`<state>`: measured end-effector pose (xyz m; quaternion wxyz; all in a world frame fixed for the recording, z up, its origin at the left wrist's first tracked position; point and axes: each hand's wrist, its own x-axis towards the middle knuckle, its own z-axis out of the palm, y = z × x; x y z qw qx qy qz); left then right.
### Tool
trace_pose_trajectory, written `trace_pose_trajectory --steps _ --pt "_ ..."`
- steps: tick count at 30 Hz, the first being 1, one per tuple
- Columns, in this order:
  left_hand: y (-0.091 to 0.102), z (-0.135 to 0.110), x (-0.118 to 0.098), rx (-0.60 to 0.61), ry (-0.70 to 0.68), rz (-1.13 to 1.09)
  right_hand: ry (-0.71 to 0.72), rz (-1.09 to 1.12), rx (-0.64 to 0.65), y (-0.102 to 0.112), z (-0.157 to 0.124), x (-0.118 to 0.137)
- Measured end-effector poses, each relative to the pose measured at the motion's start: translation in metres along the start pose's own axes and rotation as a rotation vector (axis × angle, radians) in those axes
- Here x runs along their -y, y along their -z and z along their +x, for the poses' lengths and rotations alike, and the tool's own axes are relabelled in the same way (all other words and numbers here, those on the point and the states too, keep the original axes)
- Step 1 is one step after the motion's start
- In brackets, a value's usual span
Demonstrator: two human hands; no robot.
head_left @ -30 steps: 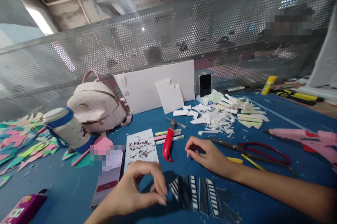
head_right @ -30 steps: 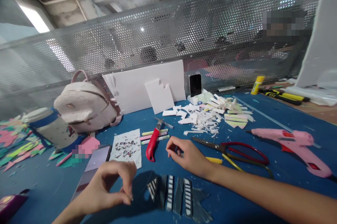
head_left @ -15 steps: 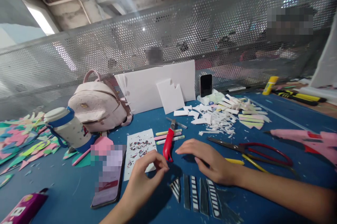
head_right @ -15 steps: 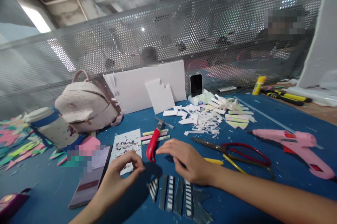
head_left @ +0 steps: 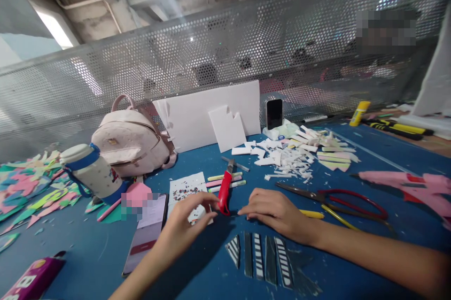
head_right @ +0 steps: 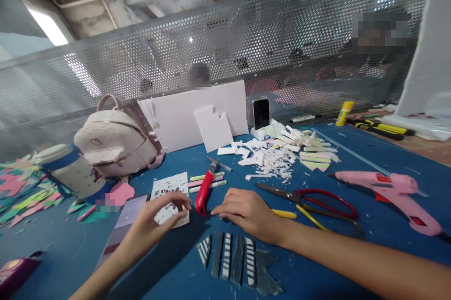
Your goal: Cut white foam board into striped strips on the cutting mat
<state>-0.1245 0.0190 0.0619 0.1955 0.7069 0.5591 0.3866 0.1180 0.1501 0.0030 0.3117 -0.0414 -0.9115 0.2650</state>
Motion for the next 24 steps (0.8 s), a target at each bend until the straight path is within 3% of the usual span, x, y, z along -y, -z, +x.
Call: trace_pose_trajectory --steps 4,9,11,14,20,24 --pt "0.052 -0.012 0.034 -0.175 0.061 0.159 -0.010 0.060 -0.024 0.000 0.000 -0.001" --pt "0.099 -0.058 0.092 -0.406 0.207 0.372 -0.017 0.073 0.002 -0.002 0.000 -0.002" --pt "0.104 -0.075 0.109 -0.429 0.218 0.490 -0.012 0.071 0.003 -0.003 0.001 -0.002" --pt "0.106 -0.088 0.121 -0.376 0.121 0.633 -0.011 0.078 -0.003 -0.002 0.002 -0.001" --pt "0.103 -0.085 0.128 -0.187 0.061 0.785 -0.031 0.086 0.010 0.000 0.000 0.001" --pt "0.102 -0.085 0.131 -0.165 0.048 0.861 -0.034 0.078 0.009 0.000 0.001 0.001"
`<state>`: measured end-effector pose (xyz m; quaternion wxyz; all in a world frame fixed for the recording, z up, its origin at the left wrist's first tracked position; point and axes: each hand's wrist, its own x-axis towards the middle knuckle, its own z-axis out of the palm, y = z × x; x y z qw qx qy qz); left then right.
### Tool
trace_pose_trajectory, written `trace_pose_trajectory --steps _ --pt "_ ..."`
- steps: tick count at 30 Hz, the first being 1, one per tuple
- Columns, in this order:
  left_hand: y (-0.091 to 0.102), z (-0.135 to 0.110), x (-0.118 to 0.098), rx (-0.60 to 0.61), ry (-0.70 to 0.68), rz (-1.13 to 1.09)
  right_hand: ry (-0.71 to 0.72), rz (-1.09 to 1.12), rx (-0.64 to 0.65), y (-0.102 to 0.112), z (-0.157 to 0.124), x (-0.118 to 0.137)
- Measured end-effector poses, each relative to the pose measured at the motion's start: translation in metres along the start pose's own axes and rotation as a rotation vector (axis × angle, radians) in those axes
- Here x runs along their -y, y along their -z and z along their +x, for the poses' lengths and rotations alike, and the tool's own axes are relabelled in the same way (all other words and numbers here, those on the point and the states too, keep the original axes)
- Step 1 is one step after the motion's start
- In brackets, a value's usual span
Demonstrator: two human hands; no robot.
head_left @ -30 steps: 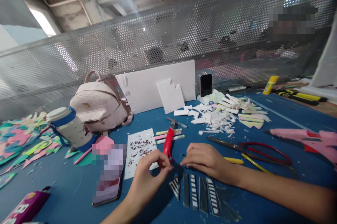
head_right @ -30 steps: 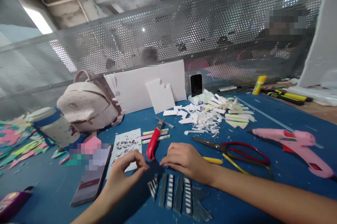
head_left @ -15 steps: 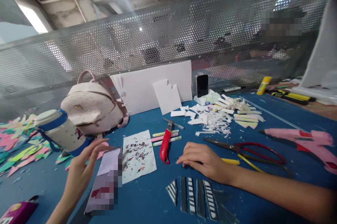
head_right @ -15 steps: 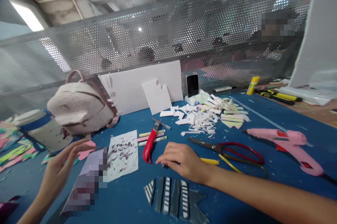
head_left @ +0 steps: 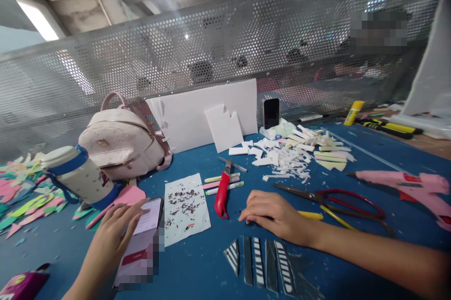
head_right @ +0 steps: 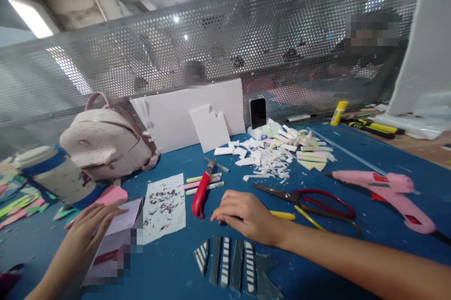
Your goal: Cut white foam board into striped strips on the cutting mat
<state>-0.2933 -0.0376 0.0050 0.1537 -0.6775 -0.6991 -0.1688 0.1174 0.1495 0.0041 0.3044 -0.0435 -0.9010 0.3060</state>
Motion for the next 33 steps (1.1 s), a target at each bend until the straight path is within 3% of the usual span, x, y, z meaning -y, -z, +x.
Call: trace_pose_trajectory --steps 4,11,24,33 --pt "0.0011 0.0000 -0.0010 0.017 0.016 0.020 0.005 -0.006 -0.001 0.0010 0.0020 0.0018" --pt "0.0053 -0.0061 -0.0015 -0.121 0.059 -0.044 0.022 0.002 -0.008 0.0015 0.0032 0.0040" --pt "0.0019 -0.0083 0.0011 -0.044 0.078 -0.013 0.004 -0.010 0.008 0.0004 0.0012 0.0024" --pt "0.0008 -0.0085 0.0003 -0.081 0.069 0.044 0.002 -0.016 0.020 0.0005 0.0012 0.0003"
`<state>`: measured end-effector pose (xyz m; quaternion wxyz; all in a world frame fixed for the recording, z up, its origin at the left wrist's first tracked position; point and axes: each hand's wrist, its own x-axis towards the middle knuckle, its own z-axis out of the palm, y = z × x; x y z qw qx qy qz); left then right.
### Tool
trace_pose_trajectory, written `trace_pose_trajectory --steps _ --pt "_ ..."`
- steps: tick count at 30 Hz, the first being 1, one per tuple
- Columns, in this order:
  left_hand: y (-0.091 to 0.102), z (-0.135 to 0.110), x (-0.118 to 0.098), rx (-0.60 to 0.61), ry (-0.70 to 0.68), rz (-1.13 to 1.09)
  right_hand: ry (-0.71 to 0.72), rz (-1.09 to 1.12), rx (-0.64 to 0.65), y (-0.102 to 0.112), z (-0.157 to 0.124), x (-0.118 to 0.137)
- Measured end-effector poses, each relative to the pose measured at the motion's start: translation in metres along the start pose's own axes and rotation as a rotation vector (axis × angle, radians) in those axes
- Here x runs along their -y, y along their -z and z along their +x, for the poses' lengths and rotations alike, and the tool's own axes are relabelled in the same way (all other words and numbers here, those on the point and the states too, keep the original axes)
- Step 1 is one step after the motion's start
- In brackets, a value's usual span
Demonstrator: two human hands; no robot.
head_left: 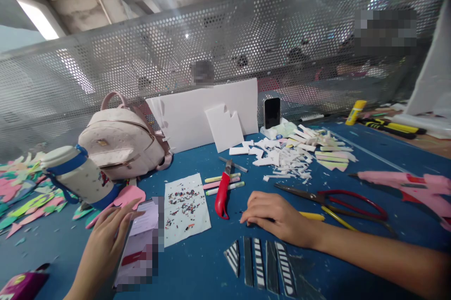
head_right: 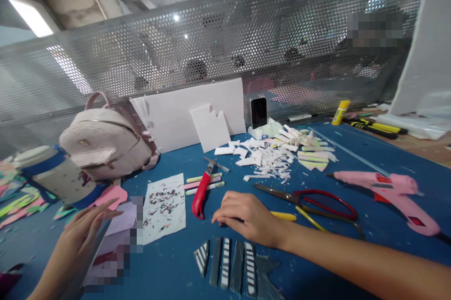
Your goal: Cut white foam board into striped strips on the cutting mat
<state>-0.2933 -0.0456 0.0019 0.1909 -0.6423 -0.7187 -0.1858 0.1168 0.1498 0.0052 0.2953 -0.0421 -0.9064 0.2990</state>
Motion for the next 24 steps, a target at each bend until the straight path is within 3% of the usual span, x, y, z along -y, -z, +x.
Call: trace_pose_trajectory --steps 16,24 --pt "-0.0036 -0.0018 0.0028 0.046 0.001 -0.036 0.026 -0.009 -0.015 0.0012 0.0033 0.0037" --pt "0.0053 -0.0027 -0.0055 -0.064 0.015 -0.097 0.030 -0.024 -0.012 0.0013 0.0031 0.0042"
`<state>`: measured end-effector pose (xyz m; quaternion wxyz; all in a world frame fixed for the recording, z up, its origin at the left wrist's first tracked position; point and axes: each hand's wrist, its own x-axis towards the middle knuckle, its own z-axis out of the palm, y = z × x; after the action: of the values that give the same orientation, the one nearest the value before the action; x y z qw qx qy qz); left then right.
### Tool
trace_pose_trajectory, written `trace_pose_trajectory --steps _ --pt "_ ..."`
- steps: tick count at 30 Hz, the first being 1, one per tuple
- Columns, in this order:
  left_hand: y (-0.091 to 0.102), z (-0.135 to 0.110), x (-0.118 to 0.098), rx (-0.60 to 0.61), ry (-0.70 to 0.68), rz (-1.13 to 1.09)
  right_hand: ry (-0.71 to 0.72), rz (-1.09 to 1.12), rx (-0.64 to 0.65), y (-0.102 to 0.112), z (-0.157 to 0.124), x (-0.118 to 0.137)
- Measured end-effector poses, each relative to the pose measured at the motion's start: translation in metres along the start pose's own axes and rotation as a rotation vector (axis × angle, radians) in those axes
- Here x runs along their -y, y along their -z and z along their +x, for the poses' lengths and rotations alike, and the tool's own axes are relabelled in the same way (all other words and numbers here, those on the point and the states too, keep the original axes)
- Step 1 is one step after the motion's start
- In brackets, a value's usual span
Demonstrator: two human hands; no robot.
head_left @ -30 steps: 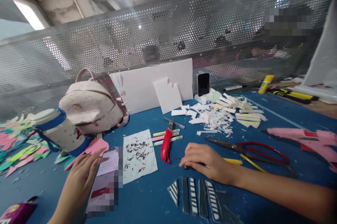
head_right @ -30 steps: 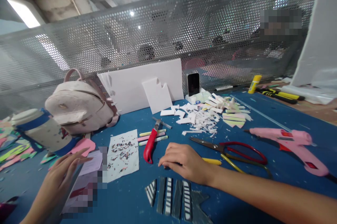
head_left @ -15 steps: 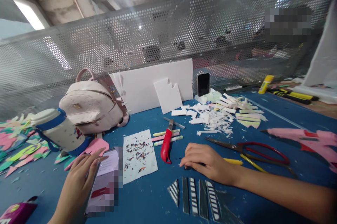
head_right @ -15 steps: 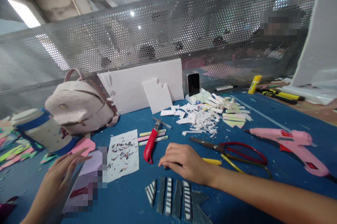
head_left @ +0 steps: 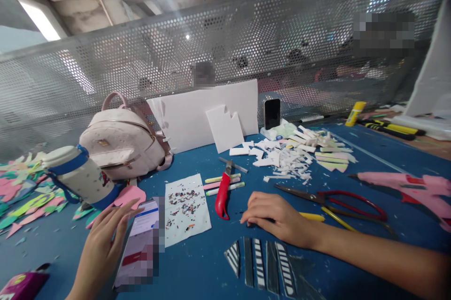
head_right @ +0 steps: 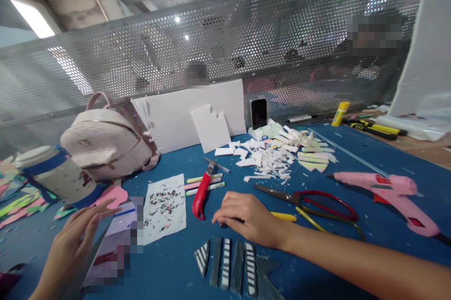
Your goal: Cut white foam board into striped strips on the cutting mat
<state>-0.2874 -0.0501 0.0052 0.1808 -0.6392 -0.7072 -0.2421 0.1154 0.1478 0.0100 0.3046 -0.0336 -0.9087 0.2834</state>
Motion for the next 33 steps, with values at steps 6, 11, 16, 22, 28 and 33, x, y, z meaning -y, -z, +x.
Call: trace_pose_trajectory --steps 6,11,16,22,28,33 --pt "0.002 -0.004 -0.011 0.087 -0.136 -0.149 -0.007 -0.001 0.000 -0.001 -0.002 -0.001" --pt "0.005 -0.003 -0.025 0.114 -0.141 -0.187 -0.014 -0.004 0.004 0.000 -0.001 0.000" --pt "0.003 -0.003 -0.024 0.144 -0.136 -0.156 -0.010 -0.009 0.007 0.000 -0.001 0.001" --pt "0.003 -0.007 -0.010 0.117 -0.235 -0.118 -0.008 0.014 -0.006 -0.001 -0.002 -0.001" --pt "0.006 0.001 -0.021 0.014 -0.202 -0.168 -0.003 0.025 0.008 -0.002 -0.001 -0.001" --pt "-0.005 0.018 -0.062 0.061 -0.295 -0.086 0.006 -0.015 0.022 -0.005 -0.003 -0.005"
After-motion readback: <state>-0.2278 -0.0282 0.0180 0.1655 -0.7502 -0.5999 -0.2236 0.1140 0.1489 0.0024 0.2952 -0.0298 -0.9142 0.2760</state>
